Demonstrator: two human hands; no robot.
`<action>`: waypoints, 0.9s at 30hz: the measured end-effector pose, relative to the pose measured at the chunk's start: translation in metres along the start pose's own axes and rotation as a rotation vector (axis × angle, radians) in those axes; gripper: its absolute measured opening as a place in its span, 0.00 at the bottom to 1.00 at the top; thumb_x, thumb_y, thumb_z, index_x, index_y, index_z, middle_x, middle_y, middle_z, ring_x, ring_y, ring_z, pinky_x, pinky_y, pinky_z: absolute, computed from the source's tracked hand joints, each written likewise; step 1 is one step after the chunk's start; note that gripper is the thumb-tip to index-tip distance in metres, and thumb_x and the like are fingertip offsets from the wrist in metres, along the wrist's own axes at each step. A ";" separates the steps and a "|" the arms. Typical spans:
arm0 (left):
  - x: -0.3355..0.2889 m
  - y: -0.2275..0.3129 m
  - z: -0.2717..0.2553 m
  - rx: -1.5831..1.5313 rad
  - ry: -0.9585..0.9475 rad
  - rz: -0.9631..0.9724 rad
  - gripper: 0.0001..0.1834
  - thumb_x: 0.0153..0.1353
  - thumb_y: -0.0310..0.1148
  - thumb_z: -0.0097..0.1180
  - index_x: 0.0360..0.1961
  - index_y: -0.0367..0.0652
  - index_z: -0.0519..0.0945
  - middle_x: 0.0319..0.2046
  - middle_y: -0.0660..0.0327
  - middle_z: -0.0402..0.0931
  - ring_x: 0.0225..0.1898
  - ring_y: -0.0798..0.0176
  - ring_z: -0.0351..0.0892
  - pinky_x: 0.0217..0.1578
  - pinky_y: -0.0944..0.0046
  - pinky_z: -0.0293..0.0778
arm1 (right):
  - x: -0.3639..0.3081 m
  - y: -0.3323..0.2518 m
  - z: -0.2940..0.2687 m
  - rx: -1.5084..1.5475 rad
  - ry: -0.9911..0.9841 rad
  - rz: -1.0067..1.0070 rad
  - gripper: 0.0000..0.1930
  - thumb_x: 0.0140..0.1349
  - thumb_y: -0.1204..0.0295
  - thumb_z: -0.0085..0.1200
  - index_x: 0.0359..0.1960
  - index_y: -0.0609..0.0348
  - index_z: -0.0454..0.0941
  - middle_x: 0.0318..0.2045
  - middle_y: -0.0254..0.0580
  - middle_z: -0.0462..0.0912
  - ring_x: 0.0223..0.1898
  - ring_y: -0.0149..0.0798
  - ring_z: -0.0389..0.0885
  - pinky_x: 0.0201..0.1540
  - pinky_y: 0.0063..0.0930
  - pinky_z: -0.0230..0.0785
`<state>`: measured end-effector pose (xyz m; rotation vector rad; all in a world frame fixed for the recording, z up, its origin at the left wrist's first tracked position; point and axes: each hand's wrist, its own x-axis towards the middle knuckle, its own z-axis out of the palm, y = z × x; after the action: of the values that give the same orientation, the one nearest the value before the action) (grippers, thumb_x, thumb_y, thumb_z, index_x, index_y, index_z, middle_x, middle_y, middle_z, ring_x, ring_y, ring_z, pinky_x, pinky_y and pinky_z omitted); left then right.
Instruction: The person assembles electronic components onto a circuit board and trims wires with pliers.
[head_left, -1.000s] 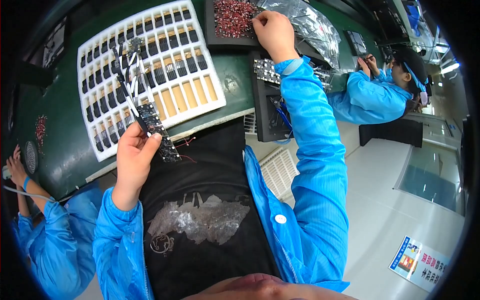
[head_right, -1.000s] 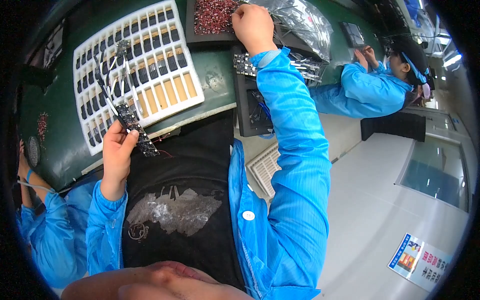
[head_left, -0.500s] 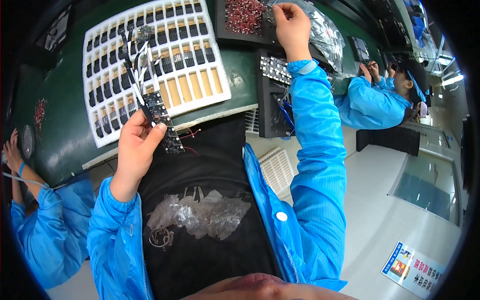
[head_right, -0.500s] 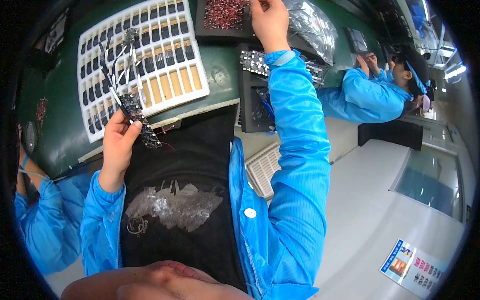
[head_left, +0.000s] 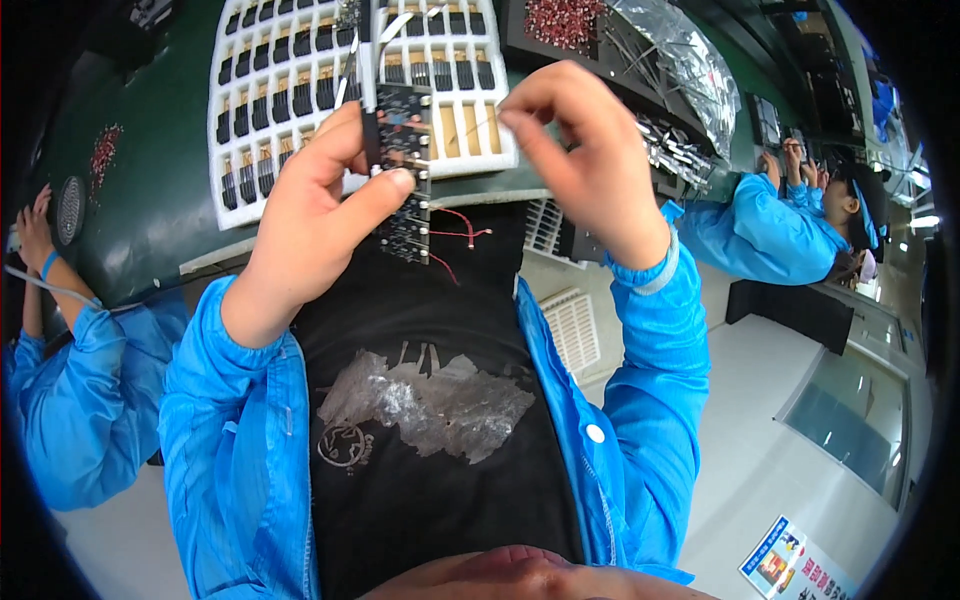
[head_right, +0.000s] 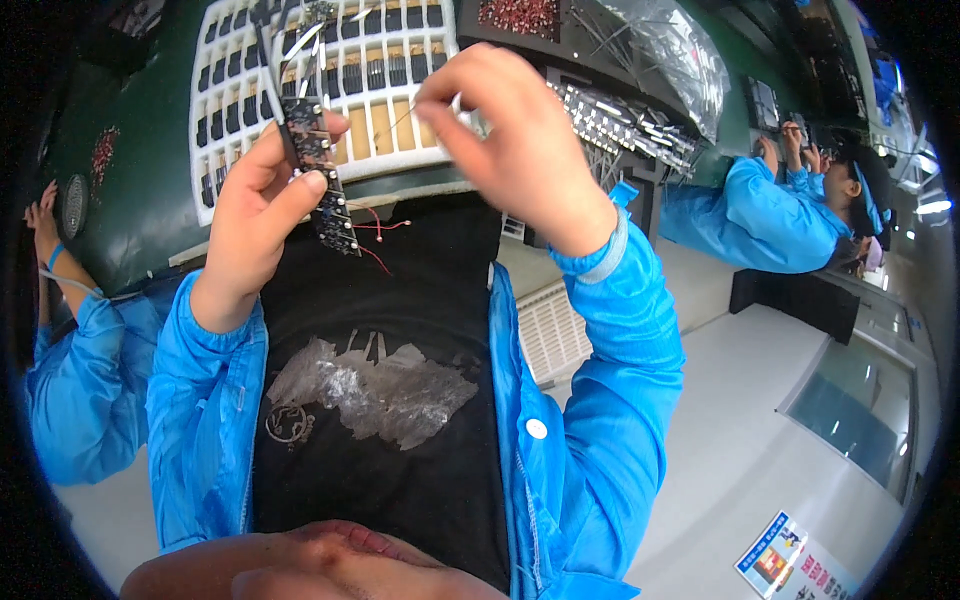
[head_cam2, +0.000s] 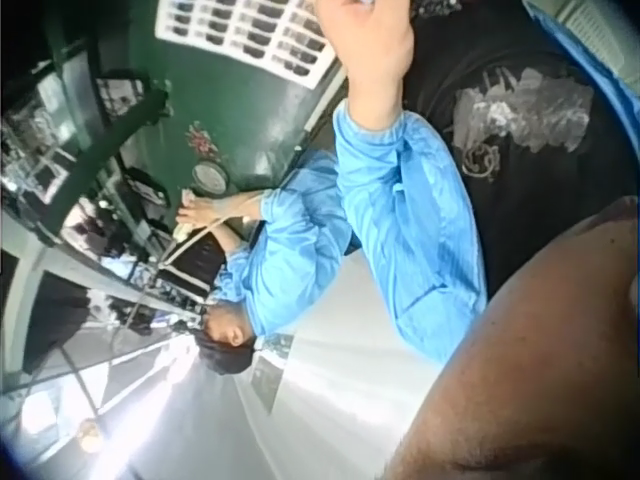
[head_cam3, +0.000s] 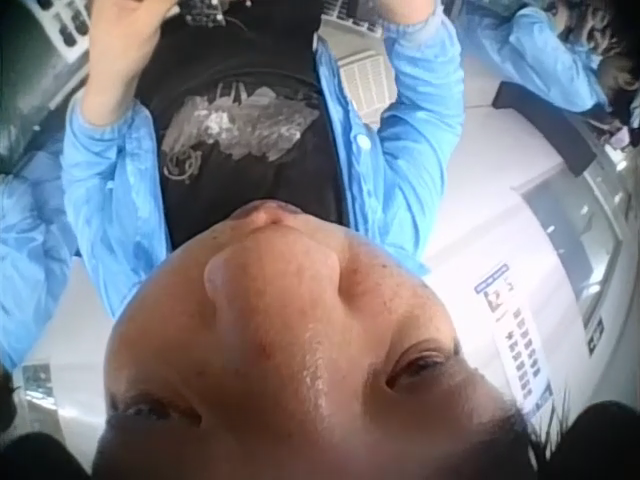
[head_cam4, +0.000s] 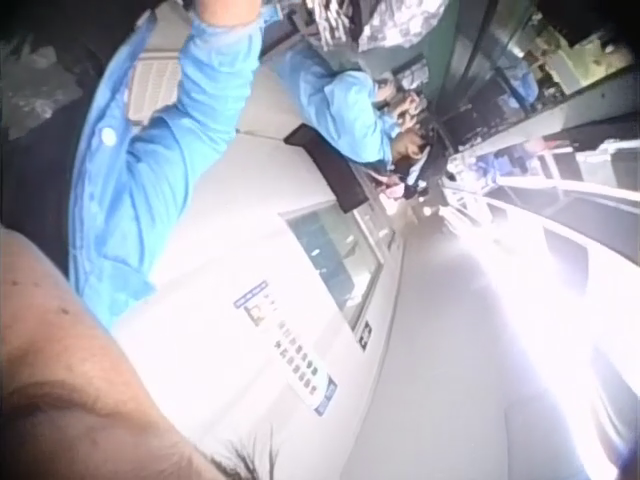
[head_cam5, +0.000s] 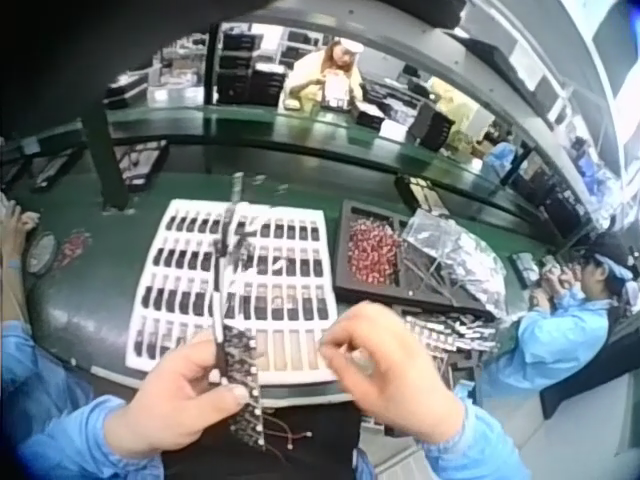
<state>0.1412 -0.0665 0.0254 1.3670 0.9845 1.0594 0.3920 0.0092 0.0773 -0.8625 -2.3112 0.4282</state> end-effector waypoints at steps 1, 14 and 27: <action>0.002 0.002 0.004 -0.028 -0.027 0.006 0.23 0.68 0.29 0.56 0.63 0.35 0.75 0.58 0.60 0.76 0.60 0.66 0.72 0.64 0.62 0.63 | -0.003 -0.006 0.004 0.010 -0.047 -0.043 0.07 0.56 0.79 0.65 0.35 0.59 0.80 0.32 0.42 0.79 0.37 0.48 0.79 0.40 0.37 0.73; -0.014 -0.002 0.020 -0.369 -0.109 -0.064 0.14 0.63 0.40 0.66 0.39 0.39 0.80 0.37 0.61 0.75 0.43 0.66 0.73 0.48 0.65 0.67 | -0.034 -0.036 0.033 0.720 -0.052 0.410 0.06 0.67 0.74 0.61 0.42 0.61 0.82 0.34 0.31 0.82 0.32 0.23 0.76 0.33 0.22 0.69; -0.016 -0.013 0.022 -0.573 -0.201 -0.020 0.15 0.65 0.34 0.64 0.46 0.35 0.79 0.41 0.62 0.79 0.44 0.69 0.75 0.49 0.68 0.70 | -0.059 -0.046 0.058 1.204 0.176 0.536 0.11 0.69 0.74 0.59 0.50 0.64 0.80 0.43 0.35 0.83 0.45 0.26 0.80 0.51 0.22 0.72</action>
<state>0.1584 -0.0867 0.0117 0.9615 0.4891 1.0594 0.3671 -0.0695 0.0301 -0.7713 -1.2116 1.6454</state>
